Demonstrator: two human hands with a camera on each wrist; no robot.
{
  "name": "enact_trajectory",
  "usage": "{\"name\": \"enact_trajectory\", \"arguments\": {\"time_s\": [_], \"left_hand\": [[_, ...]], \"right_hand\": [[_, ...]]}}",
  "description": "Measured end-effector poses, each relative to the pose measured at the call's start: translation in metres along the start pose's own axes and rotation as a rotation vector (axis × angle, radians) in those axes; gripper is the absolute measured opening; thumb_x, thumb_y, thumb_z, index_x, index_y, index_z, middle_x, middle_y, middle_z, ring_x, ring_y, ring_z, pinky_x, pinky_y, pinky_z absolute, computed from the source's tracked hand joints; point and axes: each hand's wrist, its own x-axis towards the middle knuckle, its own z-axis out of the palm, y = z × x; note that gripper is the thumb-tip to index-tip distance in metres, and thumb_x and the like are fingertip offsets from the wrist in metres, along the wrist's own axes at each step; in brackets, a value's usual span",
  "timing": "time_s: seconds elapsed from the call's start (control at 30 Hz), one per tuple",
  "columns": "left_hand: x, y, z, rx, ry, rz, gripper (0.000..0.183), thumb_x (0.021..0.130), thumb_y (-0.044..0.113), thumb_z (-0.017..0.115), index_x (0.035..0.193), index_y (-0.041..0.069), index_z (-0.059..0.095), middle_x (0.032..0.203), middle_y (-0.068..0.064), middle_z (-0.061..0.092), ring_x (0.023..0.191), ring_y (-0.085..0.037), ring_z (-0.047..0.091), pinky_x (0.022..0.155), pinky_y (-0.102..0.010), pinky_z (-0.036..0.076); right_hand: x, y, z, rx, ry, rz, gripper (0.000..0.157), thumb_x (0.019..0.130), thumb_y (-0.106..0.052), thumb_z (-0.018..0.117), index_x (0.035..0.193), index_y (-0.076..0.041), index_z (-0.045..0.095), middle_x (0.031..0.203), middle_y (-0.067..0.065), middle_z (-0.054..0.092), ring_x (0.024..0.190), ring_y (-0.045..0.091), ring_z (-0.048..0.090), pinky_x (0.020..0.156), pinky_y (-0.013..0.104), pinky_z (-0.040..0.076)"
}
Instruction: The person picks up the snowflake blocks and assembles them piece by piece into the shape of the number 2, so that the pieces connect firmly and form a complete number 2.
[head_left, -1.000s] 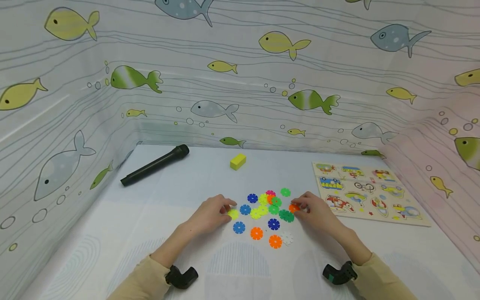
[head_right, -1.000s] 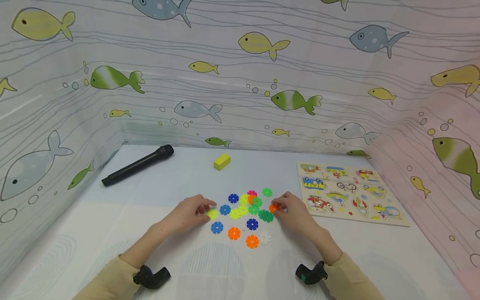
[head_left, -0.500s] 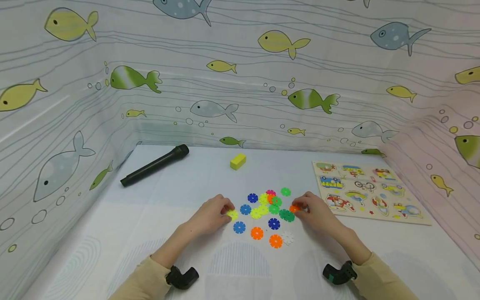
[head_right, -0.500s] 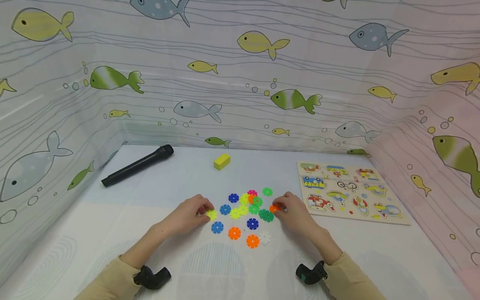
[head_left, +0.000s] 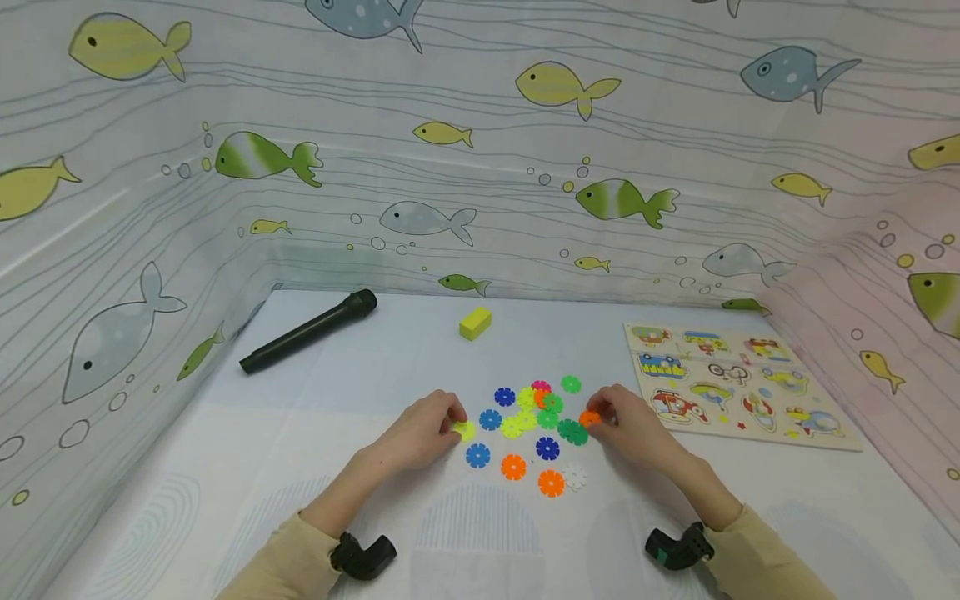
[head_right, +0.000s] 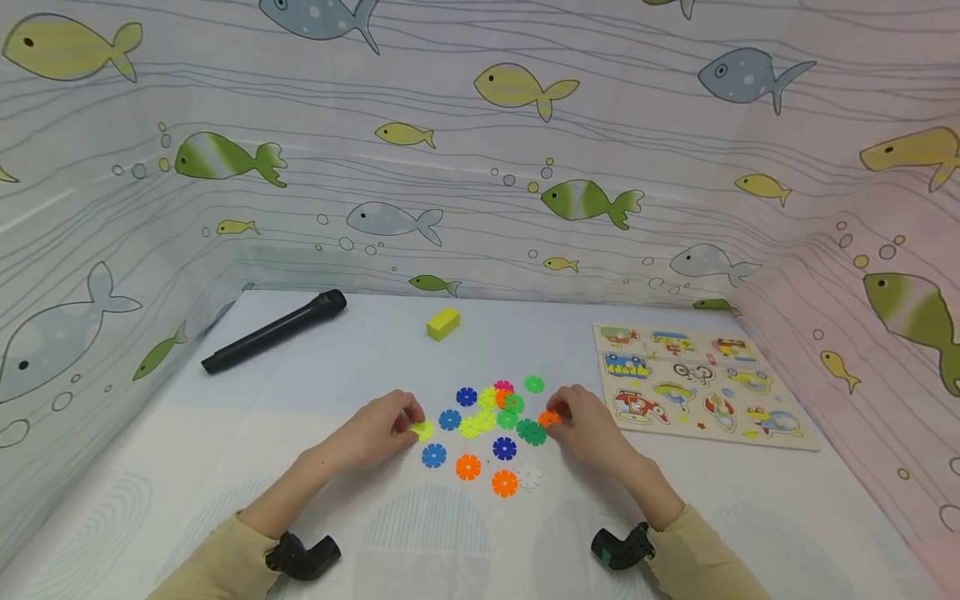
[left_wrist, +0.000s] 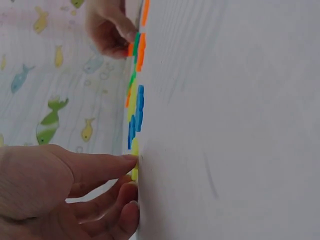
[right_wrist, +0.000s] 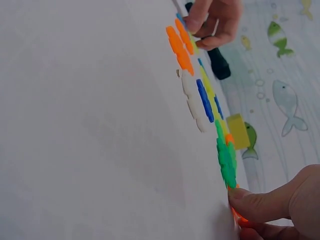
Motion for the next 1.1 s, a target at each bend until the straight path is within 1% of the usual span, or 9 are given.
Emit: {"name": "enact_trajectory", "arguments": {"time_s": [0.17, 0.23, 0.33, 0.47, 0.73, 0.83, 0.93, 1.03, 1.1], "left_hand": [[0.000, -0.001, -0.001, 0.016, -0.010, 0.021, 0.028, 0.091, 0.006, 0.069, 0.118, 0.006, 0.063, 0.094, -0.003, 0.056, 0.083, -0.015, 0.050, 0.076, -0.030, 0.048], [-0.001, -0.001, -0.001, 0.024, -0.015, 0.020, 0.030, 0.091, 0.006, 0.069, 0.120, 0.005, 0.064, 0.093, -0.004, 0.055, 0.083, -0.016, 0.050, 0.075, -0.030, 0.047], [-0.001, -0.001, -0.001, 0.025, -0.013, 0.016, 0.027, 0.091, 0.006, 0.070, 0.117, 0.005, 0.067, 0.093, -0.004, 0.054, 0.083, -0.016, 0.049, 0.075, -0.029, 0.046], [0.000, -0.001, -0.001, 0.005, -0.002, 0.006, 0.023, 0.089, 0.008, 0.072, 0.111, 0.008, 0.066, 0.093, -0.004, 0.054, 0.082, -0.015, 0.049, 0.074, -0.029, 0.046], [0.002, -0.002, -0.001, -0.064, -0.014, 0.012, 0.020, 0.090, 0.008, 0.072, 0.108, 0.011, 0.063, 0.088, 0.000, 0.062, 0.079, -0.015, 0.054, 0.072, -0.029, 0.050], [0.002, -0.001, -0.003, -0.079, -0.002, 0.004, 0.016, 0.092, 0.008, 0.070, 0.106, 0.011, 0.064, 0.087, 0.000, 0.063, 0.078, -0.015, 0.055, 0.072, -0.030, 0.051], [0.003, 0.000, -0.004, -0.099, 0.026, -0.020, 0.014, 0.094, 0.009, 0.067, 0.108, 0.012, 0.065, 0.089, 0.000, 0.065, 0.077, -0.015, 0.056, 0.071, -0.028, 0.051], [0.005, -0.001, -0.006, -0.155, 0.051, -0.031, 0.017, 0.095, 0.011, 0.066, 0.113, 0.013, 0.064, 0.092, 0.000, 0.065, 0.075, -0.014, 0.058, 0.068, -0.026, 0.052], [0.006, 0.000, -0.007, -0.227, 0.065, -0.025, 0.020, 0.096, 0.011, 0.065, 0.117, 0.013, 0.063, 0.094, -0.002, 0.064, 0.074, -0.014, 0.061, 0.067, -0.025, 0.053]], "right_hand": [[0.000, -0.002, -0.001, 0.018, -0.007, 0.013, 0.022, 0.090, -0.011, 0.073, 0.109, -0.006, 0.064, 0.100, 0.003, 0.063, 0.087, 0.016, 0.054, 0.077, 0.030, 0.051], [0.000, -0.003, -0.001, 0.020, -0.010, 0.018, 0.022, 0.090, -0.011, 0.074, 0.109, -0.007, 0.064, 0.098, 0.002, 0.063, 0.086, 0.016, 0.054, 0.076, 0.028, 0.050], [0.000, -0.004, -0.002, 0.027, -0.012, 0.025, 0.020, 0.089, -0.011, 0.074, 0.107, -0.008, 0.064, 0.095, 0.001, 0.063, 0.083, 0.016, 0.053, 0.073, 0.025, 0.049], [0.001, -0.004, -0.002, 0.037, 0.000, 0.023, 0.019, 0.088, -0.011, 0.075, 0.105, -0.009, 0.065, 0.090, -0.001, 0.063, 0.080, 0.015, 0.052, 0.070, 0.023, 0.047], [0.000, -0.005, -0.005, 0.044, 0.063, 0.025, 0.010, 0.089, -0.010, 0.074, 0.098, -0.009, 0.071, 0.084, -0.002, 0.065, 0.076, 0.015, 0.053, 0.066, 0.023, 0.047], [0.001, -0.010, -0.007, 0.082, 0.059, 0.022, 0.007, 0.091, -0.011, 0.073, 0.097, -0.008, 0.071, 0.083, 0.000, 0.067, 0.072, 0.014, 0.056, 0.063, 0.022, 0.049], [0.003, -0.019, -0.011, 0.151, 0.048, 0.014, 0.008, 0.092, -0.012, 0.071, 0.098, -0.007, 0.070, 0.082, 0.003, 0.070, 0.069, 0.016, 0.062, 0.062, 0.022, 0.053], [0.007, -0.030, -0.014, 0.202, 0.045, -0.004, 0.008, 0.093, -0.012, 0.070, 0.099, -0.006, 0.069, 0.082, 0.006, 0.072, 0.070, 0.020, 0.067, 0.063, 0.024, 0.056], [0.010, -0.038, -0.016, 0.220, 0.051, -0.032, 0.010, 0.095, -0.011, 0.068, 0.102, -0.005, 0.070, 0.084, 0.009, 0.073, 0.071, 0.023, 0.069, 0.064, 0.026, 0.058]]}}
